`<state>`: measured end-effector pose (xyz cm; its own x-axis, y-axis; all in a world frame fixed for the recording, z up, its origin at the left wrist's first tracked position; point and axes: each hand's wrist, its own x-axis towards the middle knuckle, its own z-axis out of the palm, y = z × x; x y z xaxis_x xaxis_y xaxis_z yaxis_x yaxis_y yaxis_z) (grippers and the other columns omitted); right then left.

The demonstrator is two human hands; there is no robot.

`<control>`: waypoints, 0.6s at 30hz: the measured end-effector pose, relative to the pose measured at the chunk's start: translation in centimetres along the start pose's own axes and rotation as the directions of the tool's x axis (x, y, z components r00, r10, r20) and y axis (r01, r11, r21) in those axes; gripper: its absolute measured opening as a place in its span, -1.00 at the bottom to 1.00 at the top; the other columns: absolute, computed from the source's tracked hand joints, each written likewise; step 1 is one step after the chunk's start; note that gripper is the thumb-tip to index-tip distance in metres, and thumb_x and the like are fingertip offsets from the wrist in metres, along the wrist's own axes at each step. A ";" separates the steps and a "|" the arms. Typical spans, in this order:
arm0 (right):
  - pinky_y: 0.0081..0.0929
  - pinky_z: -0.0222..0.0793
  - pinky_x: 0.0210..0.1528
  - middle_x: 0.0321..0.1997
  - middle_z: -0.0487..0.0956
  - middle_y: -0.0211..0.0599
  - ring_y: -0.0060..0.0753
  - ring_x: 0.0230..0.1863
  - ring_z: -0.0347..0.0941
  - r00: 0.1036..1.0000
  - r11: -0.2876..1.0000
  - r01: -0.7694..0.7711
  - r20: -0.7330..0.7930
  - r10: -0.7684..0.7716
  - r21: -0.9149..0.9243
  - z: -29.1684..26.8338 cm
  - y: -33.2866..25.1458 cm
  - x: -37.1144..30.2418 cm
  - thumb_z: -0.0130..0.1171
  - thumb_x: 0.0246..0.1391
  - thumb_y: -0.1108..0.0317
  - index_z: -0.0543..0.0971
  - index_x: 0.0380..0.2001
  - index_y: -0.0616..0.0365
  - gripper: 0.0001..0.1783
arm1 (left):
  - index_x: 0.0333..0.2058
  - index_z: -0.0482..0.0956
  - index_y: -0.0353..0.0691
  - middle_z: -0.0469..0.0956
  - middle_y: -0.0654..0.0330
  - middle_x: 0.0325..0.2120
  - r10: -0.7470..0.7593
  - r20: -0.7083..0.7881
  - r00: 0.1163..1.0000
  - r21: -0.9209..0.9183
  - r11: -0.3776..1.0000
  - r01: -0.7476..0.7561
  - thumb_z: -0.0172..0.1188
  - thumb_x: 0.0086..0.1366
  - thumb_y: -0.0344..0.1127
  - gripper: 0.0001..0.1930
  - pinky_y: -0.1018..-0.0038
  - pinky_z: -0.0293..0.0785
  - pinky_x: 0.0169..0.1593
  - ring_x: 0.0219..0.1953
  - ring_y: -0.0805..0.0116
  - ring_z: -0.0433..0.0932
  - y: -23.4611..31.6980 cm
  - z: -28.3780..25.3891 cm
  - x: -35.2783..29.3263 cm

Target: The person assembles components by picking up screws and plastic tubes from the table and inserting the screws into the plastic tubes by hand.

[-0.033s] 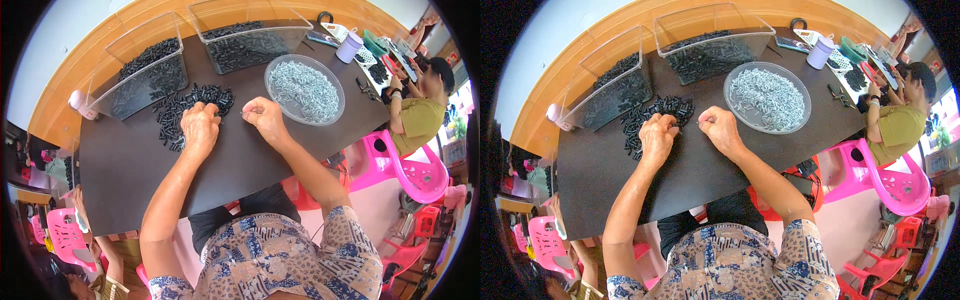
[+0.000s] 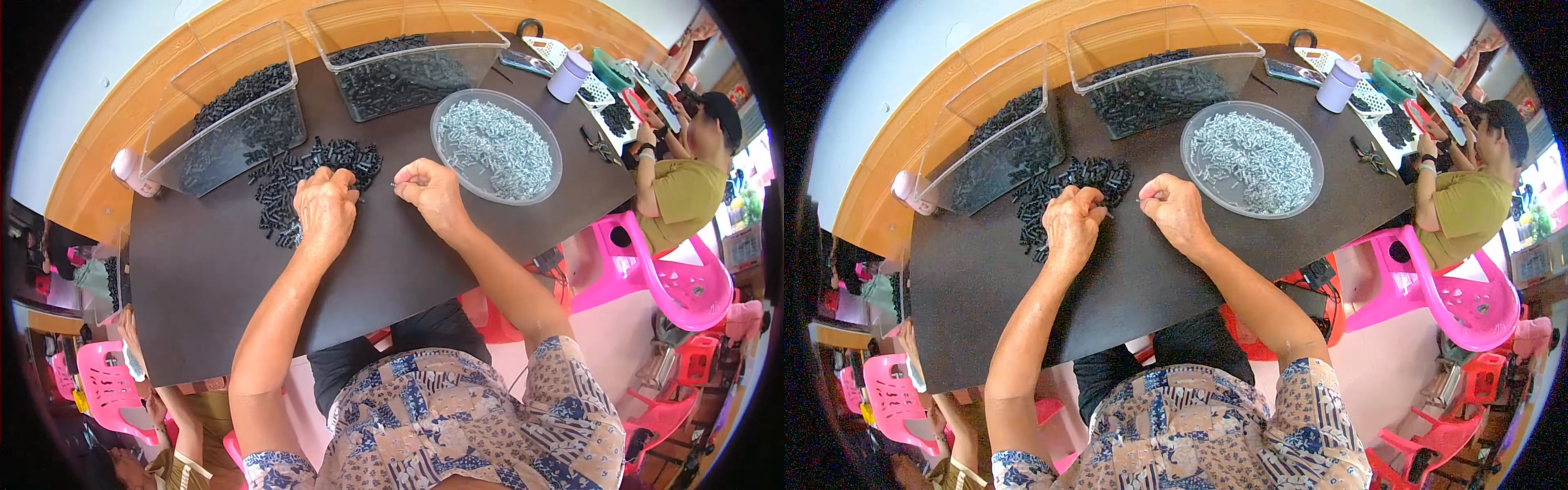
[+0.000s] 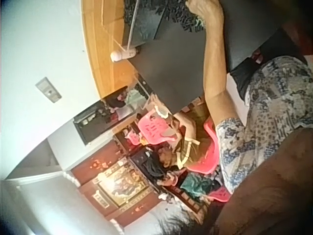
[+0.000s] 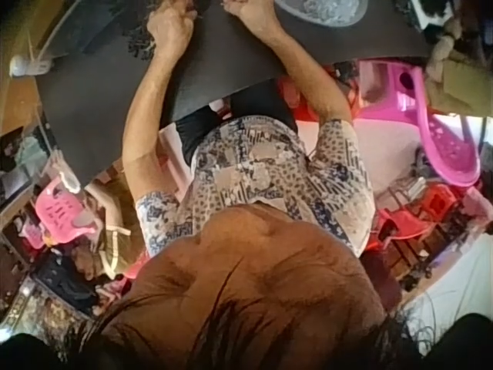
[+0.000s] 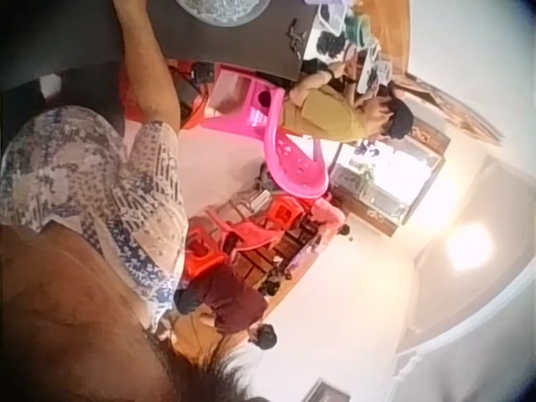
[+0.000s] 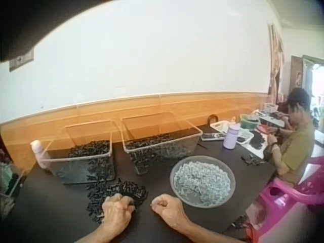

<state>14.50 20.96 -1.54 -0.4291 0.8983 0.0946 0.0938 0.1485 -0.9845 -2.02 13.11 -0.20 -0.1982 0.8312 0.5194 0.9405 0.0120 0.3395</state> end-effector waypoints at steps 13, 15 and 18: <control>-0.67 0.37 -0.31 -0.48 0.56 -0.38 -0.65 -0.41 0.44 0.999 0.999 0.051 0.012 -0.052 0.006 0.5 0.4 -0.1 0.13 -0.13 0.64 0.56 -0.46 0.28 -0.90 | -0.48 0.63 -0.08 0.45 0.16 -0.57 0.187 0.029 0.982 0.034 0.982 -0.188 0.08 -0.08 -0.51 -0.80 0.32 0.29 -0.32 -0.44 0.18 0.45 -2.1 0.1 0.3; -0.66 0.37 -0.31 -0.48 0.56 -0.38 -0.64 -0.41 0.44 0.998 0.998 0.069 0.009 -0.069 0.000 0.6 0.8 -0.2 0.13 -0.13 0.64 0.56 -0.46 0.28 -0.90 | -0.46 0.62 -0.11 0.44 0.18 -0.56 0.215 0.080 0.973 0.121 0.967 -0.223 0.15 -0.12 -0.48 -0.81 0.30 0.31 -0.31 -0.43 0.18 0.45 -2.2 0.4 0.4; -0.65 0.37 -0.31 -0.48 0.56 -0.38 -0.64 -0.42 0.44 0.997 0.996 0.083 -0.001 -0.083 -0.020 0.6 1.3 -0.1 0.13 -0.13 0.64 0.56 -0.46 0.28 -0.90 | -0.48 0.60 -0.14 0.43 0.15 -0.57 0.312 0.143 0.939 0.175 0.926 -0.334 0.14 -0.11 -0.47 -0.85 0.30 0.27 -0.30 -0.42 0.17 0.45 -1.5 0.2 0.8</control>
<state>14.13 20.78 -2.87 -0.4349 0.8832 0.1758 0.0758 0.2304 -0.9701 -3.54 13.89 -0.49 0.1469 0.8640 0.4816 0.9855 -0.1695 0.0034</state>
